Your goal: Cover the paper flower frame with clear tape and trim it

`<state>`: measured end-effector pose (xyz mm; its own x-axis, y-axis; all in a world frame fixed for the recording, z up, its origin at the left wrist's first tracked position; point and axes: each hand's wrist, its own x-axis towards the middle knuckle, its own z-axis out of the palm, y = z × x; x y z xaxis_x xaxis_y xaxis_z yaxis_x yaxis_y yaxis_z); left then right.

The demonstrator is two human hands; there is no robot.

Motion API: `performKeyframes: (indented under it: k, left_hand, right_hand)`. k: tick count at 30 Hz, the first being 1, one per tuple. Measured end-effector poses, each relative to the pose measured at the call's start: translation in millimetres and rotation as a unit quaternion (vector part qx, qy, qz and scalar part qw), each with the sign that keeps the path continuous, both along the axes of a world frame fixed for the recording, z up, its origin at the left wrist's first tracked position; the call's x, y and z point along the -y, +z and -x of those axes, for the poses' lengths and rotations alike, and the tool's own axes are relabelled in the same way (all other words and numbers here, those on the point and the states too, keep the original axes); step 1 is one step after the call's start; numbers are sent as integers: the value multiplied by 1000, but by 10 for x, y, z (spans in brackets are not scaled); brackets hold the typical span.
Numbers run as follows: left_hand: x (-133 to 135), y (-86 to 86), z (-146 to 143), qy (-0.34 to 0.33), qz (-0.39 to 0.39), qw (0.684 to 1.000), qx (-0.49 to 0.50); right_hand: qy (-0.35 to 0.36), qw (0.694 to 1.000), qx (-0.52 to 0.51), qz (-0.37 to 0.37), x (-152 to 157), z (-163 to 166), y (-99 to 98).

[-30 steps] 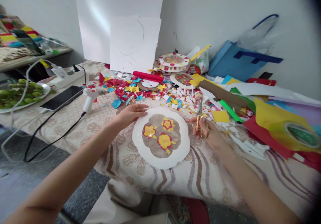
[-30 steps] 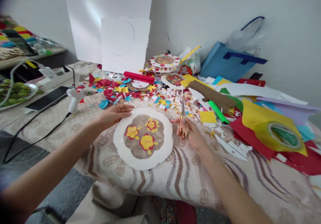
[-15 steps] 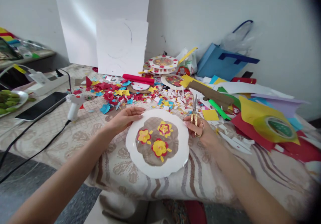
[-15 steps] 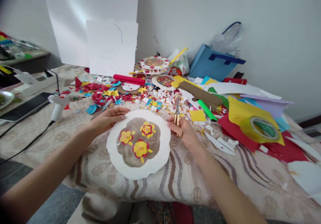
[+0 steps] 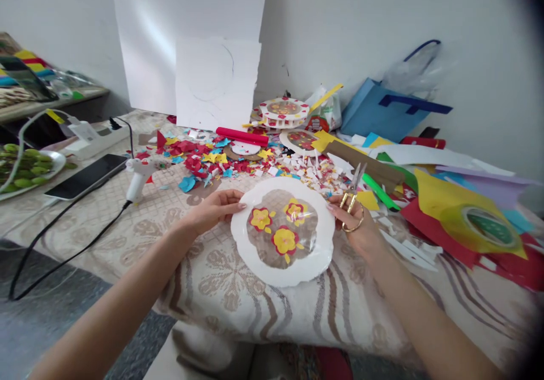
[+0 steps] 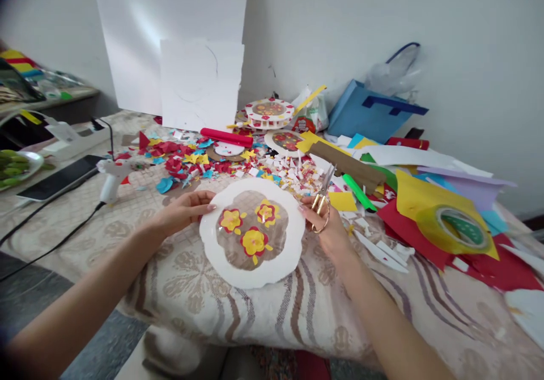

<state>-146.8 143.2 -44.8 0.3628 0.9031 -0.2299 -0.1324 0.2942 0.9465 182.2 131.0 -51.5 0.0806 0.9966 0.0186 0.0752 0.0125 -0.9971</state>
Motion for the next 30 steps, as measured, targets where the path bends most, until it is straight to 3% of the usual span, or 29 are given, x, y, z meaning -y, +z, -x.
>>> performKeyframes:
  k: [7, 13, 19, 24, 30]
  left_hand:
    - [-42, 73, 10, 39, -37, 999, 2]
    - [-201, 195, 23, -9, -95, 995, -5]
    - [-307, 223, 28, -32, -115, 992, -42]
    - [-275, 212, 22, -19, -115, 992, -51]
    - [-269, 230, 22, -20, -118, 991, -56]
  right_hand:
    - [37, 999, 22, 6, 38, 9, 30]
    - [117, 988, 82, -61, -21, -25, 216]
    - [161, 950, 258, -70, -167, -32, 476]
    - [186, 923, 330, -68, -121, -106, 414]
    - [203, 868, 444, -87, -29, -187, 406]
